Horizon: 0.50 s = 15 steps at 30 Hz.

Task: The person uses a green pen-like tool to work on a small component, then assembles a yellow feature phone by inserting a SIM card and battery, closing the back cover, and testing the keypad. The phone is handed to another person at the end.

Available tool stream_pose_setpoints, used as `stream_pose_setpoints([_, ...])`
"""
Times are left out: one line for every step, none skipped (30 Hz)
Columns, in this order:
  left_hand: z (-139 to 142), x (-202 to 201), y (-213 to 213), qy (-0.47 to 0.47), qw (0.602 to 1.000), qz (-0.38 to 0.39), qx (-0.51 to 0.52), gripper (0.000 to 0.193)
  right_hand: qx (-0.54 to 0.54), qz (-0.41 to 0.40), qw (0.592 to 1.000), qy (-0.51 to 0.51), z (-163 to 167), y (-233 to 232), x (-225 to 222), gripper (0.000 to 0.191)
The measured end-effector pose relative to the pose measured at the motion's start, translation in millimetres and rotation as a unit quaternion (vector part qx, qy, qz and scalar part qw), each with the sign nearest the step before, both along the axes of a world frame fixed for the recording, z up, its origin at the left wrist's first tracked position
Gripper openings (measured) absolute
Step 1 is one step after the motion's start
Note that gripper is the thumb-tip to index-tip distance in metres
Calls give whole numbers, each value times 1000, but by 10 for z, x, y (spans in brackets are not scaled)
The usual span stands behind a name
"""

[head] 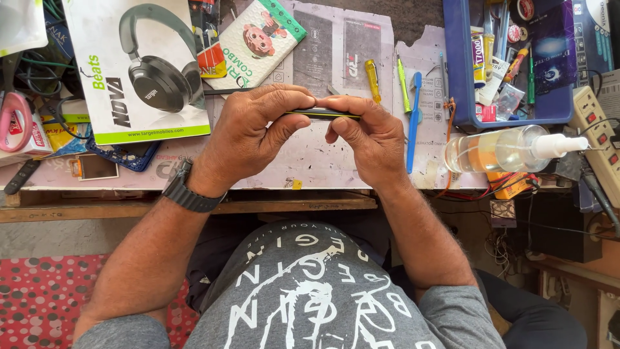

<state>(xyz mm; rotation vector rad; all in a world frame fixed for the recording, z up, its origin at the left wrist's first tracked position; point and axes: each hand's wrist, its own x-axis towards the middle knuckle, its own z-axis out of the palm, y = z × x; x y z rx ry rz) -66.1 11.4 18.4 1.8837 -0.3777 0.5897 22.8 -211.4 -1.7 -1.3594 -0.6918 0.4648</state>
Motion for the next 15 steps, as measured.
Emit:
stream_pose_setpoints([2,2,-6,2,1000,5,-5,23,5,-1,1000,10,-10,3,1,27])
stream_pose_setpoints([4,4,-13,3,1000,5,-6,23,9,-2,1000,21,-17,4,4,27])
stream_pose_setpoints([6,7,-21,4,1000,6,-8,23,13,-2,999,32,-19,8,5,27])
stream_pose_setpoints([8,10,-29,5,1000,7,-10,23,10,-4,999,40,-16,11,9,27])
stream_pose_setpoints([10,13,-37,50,998,9,-37,24,8,-6,999,48,-3,17,13,27])
stream_pose_setpoints([13,16,-45,97,993,11,-65,24,5,-8,998,56,17,19,15,28])
stream_pose_setpoints([15,18,-53,143,985,12,-92,24,8,-13,996,92,43,27,13,29])
stream_pose_setpoints([18,20,-60,170,975,15,-139,25,12,-18,992,127,75,34,12,31])
stream_pose_setpoints([21,22,-66,197,963,18,-185,27,16,-23,986,162,109,47,11,33])
stream_pose_setpoints([25,23,-71,223,946,20,-232,28,24,-3,998,62,145,53,9,37])
stream_pose_setpoints([28,22,-75,249,925,22,-286,28,30,19,999,-37,178,61,1,43])
stream_pose_setpoints([32,20,-78,273,900,25,-340,27,35,44,989,-135,205,68,-3,49])
stream_pose_setpoints([37,17,-80,297,871,29,-392,27,-11,14,967,-256,225,76,-2,46])
stream_pose_setpoints([41,13,-80,317,858,25,-403,28,-57,-16,926,-373,238,78,3,43])
stream_pose_setpoints([45,6,-80,338,844,21,-415,29,-101,-46,869,-482,243,78,8,40])
